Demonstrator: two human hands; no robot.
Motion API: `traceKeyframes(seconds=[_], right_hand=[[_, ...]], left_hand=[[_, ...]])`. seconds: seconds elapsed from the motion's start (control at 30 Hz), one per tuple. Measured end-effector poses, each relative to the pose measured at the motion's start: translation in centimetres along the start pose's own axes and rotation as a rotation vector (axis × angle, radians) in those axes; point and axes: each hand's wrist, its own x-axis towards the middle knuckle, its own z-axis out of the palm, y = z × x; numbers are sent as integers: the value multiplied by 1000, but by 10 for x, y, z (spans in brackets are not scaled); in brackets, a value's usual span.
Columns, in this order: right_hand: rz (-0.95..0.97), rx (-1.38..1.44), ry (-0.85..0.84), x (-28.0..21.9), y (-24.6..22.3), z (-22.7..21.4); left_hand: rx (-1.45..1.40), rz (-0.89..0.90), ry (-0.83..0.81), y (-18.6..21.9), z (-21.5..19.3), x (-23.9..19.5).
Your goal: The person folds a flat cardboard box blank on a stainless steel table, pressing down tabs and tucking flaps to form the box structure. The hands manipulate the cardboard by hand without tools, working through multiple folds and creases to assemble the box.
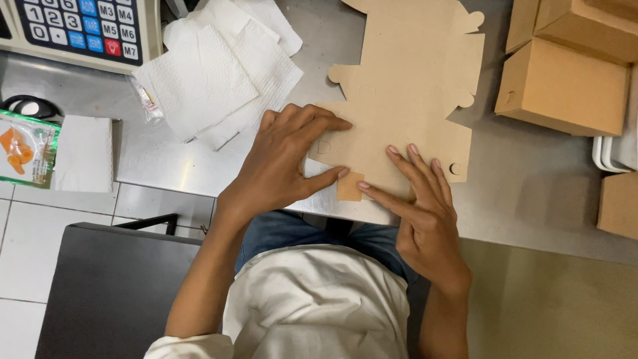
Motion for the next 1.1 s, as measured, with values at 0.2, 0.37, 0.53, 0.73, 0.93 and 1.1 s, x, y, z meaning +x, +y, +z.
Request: traceKeyframes(seconds=[0.2, 0.37, 0.53, 0.73, 0.93, 1.1], right_hand=[[-2, 17, 4, 1, -1, -1], [-8, 23, 5, 0, 0, 0], [-11, 22, 22, -3, 2, 0], [-217, 369, 361, -30, 28, 13], [-277, 427, 478, -37, 38, 19], [-219, 464, 529, -49, 31, 16]], left_hand=[[28, 17, -9, 1, 0, 0], [11, 27, -30, 1, -1, -1], [6, 28, -42, 1, -2, -2], [-16, 21, -48, 1, -3, -1], [0, 22, -53, 3, -3, 0], [11, 27, -49, 3, -3, -1]])
